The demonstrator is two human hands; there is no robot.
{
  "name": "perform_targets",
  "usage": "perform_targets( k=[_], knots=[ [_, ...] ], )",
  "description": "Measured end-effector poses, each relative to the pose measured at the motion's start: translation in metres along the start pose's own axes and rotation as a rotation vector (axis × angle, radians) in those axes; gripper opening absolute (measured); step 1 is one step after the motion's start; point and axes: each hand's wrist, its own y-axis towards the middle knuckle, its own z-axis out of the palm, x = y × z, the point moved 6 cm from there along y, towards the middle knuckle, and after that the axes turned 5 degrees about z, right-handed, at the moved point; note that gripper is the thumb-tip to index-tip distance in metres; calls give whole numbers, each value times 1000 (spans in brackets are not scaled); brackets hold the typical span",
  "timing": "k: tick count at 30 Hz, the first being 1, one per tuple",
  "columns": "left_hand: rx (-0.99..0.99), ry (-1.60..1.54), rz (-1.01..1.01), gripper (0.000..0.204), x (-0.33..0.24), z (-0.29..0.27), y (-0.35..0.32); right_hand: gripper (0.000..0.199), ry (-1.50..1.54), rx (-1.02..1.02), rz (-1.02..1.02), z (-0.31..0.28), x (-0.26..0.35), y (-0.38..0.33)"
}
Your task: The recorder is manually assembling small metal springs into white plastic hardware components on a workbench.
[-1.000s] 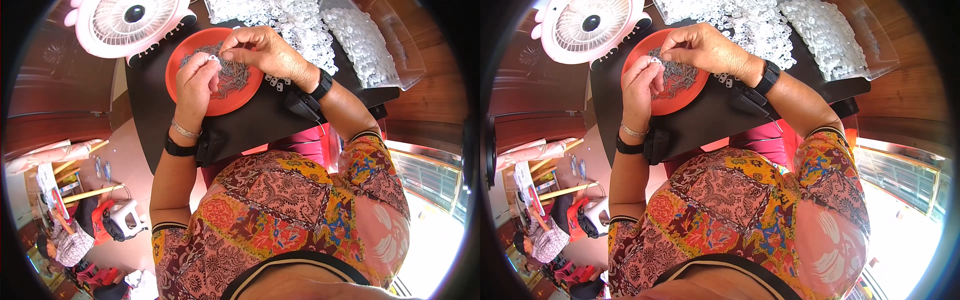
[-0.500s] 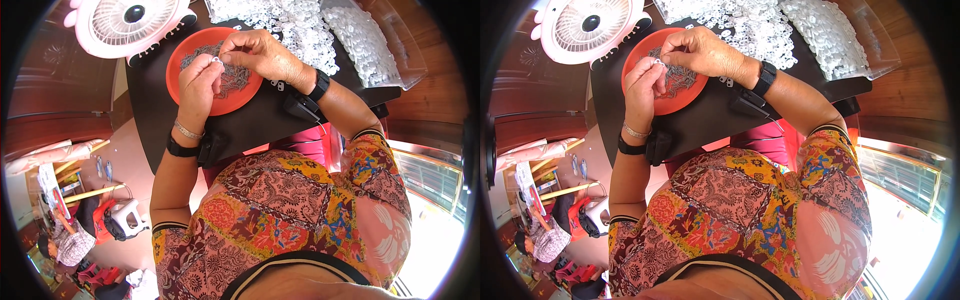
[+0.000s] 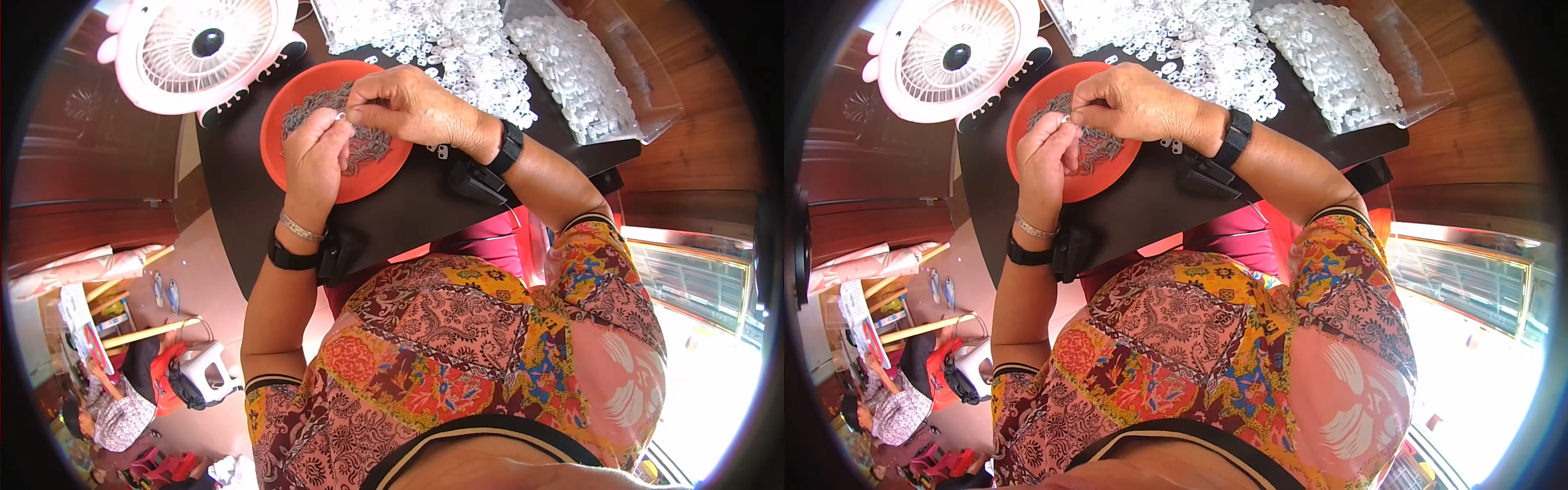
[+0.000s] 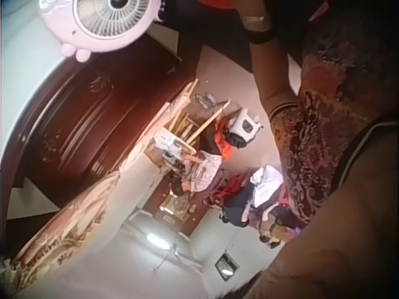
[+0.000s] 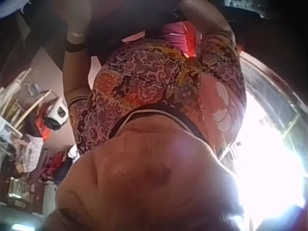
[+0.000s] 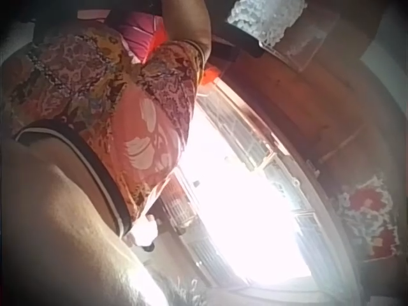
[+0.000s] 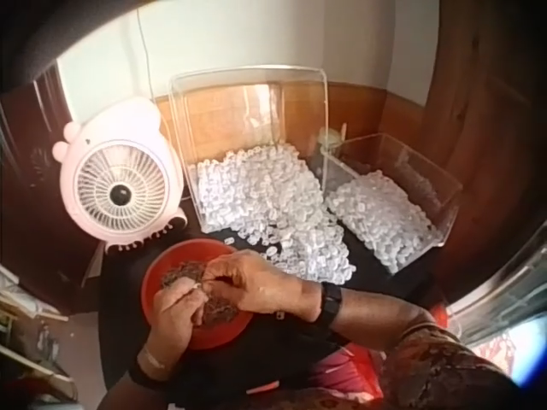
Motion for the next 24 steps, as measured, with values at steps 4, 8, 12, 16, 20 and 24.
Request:
perform_targets(
  k=[4,8,12,16,20,24],
  knots=[
    [-15,-79,15,16,-8,-1,1,28,-89,-51,249,-28,-17,5],
    [-31,-99,13,17,-9,-7,2,19,-551,-151,221,-75,-51,2],
    [-43,-89,3,18,-9,-6,3,17,-615,-2,287,-75,-84,-4],
    [-43,-92,0,18,-9,-6,3,15,-664,31,257,-63,-83,-1],
    [-42,-98,7,18,-11,-6,1,14,-782,103,286,-60,-84,-3],
    [-24,-97,-15,19,-12,-4,0,14,-608,77,308,-60,-83,-1]
  ],
)
